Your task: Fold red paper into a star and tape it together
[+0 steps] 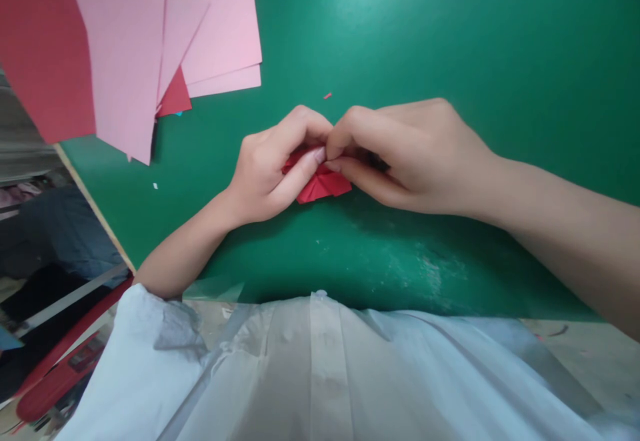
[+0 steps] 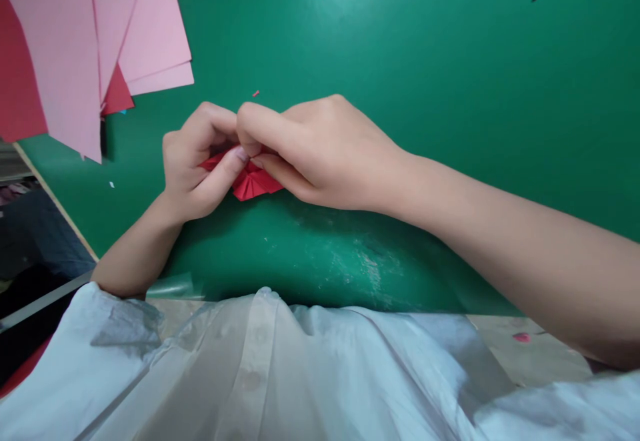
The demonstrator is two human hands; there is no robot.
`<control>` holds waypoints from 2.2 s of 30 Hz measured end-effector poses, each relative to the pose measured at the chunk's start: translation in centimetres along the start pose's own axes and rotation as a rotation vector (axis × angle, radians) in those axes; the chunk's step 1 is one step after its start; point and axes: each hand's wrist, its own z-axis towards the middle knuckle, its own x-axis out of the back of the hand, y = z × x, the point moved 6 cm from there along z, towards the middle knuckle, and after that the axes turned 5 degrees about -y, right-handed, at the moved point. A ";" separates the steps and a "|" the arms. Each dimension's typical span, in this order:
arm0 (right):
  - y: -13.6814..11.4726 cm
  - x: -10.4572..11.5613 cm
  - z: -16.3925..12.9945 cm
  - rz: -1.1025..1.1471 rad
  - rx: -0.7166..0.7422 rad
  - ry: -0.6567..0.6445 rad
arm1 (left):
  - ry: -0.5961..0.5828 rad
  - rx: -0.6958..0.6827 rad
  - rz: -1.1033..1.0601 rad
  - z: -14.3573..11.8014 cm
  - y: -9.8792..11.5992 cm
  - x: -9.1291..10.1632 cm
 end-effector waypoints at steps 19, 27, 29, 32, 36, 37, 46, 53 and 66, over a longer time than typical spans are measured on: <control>-0.1 0.3 0.2 0.036 0.018 0.021 | 0.036 0.147 -0.094 -0.2 -0.5 0.1; 0.0 0.1 0.3 -0.049 -0.058 -0.029 | -0.010 0.235 -0.221 -0.7 -1.1 -0.3; 0.0 0.0 0.3 -0.073 -0.062 -0.043 | -0.028 0.230 -0.214 -0.7 -1.0 -0.4; -0.1 0.0 0.3 -0.076 -0.055 -0.043 | -0.035 0.197 -0.197 -0.6 -0.7 -0.4; 0.0 0.0 0.3 -0.030 -0.053 -0.015 | -0.029 0.193 -0.206 -0.5 -0.5 -0.3; 0.0 0.0 0.3 -0.015 -0.054 -0.004 | -0.027 0.198 -0.212 -0.6 -0.5 -0.3; 0.1 0.9 0.1 0.118 -0.041 0.131 | 0.006 0.263 -0.220 -1.3 -1.2 0.0; 0.3 1.4 0.1 0.075 -0.068 0.172 | 0.004 0.214 -0.230 -1.1 -1.3 -0.1; 0.4 1.6 0.1 0.161 -0.076 0.214 | 0.167 0.045 -0.166 -0.8 -0.5 0.7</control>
